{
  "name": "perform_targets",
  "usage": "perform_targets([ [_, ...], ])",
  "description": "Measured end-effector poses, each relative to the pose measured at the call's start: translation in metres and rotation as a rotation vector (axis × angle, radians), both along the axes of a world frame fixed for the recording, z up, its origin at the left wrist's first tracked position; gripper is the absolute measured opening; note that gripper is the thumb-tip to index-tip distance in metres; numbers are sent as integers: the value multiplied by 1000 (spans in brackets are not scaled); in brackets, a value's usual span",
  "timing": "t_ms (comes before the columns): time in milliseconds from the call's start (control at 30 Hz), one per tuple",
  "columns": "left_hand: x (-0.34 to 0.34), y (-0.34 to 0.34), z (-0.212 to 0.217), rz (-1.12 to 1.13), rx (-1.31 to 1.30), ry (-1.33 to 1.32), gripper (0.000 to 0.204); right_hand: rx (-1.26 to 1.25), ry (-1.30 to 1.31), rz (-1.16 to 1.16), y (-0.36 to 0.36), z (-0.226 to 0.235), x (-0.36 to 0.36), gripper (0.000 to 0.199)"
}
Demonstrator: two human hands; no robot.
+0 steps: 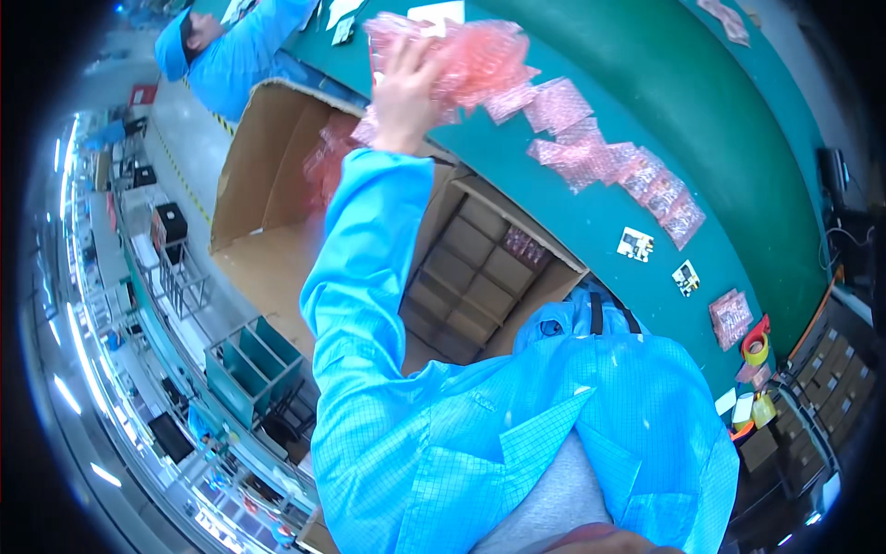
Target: Packing circuit boards into individual bubble wrap sleeves and placing them into cardboard boxes.
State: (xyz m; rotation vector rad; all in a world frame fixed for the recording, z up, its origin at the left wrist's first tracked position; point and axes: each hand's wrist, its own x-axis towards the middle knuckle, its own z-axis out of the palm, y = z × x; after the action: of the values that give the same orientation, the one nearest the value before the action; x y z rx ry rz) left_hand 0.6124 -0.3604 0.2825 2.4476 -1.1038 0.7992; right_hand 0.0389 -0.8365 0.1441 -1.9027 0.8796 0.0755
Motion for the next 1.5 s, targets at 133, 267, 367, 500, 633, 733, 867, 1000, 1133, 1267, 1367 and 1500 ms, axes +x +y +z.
perform_targets([
  [133, 12, -68, -103, -61, 45, 133, 33, -18, 11, -54, 7, -6, -15, 24],
  [267, -16, -91, -189, 85, 300, 211, 52, -26, 37, -103, 21, -14, -33, 24],
  [367, -34, -105, -196, 98, 462, 262, 68, -37, 69, -142, 28, -19, -60, 25],
  [500, -47, -119, -148, 7, 720, 377, 85, -28, 123, -189, 55, -29, -94, 25],
  [633, -46, -116, -117, -58, 690, 469, 94, -19, 172, -207, 82, -40, -121, 26],
  [733, -41, -122, -108, -99, 430, 449, 92, -6, 200, -201, 99, -51, -121, 27],
  [867, 4, -106, -147, -135, 234, 371, 70, 20, 198, -121, 115, -67, -73, 28],
  [1000, 5, -119, -157, -92, 301, 327, 64, 13, 246, -109, 122, -82, -76, 28],
  [1133, 17, -132, -143, -43, 213, 568, 59, 16, 306, -106, 131, -92, -91, 29],
  [1267, 18, -141, -131, 9, 275, 561, 52, 25, 367, -103, 141, -99, -110, 30],
  [1367, 8, -157, -114, 13, 201, 775, 47, 14, 413, -136, 136, -97, -139, 31],
  [1500, -31, -191, -128, -66, 286, 526, 45, 1, 502, -205, 131, -84, -205, 32],
])
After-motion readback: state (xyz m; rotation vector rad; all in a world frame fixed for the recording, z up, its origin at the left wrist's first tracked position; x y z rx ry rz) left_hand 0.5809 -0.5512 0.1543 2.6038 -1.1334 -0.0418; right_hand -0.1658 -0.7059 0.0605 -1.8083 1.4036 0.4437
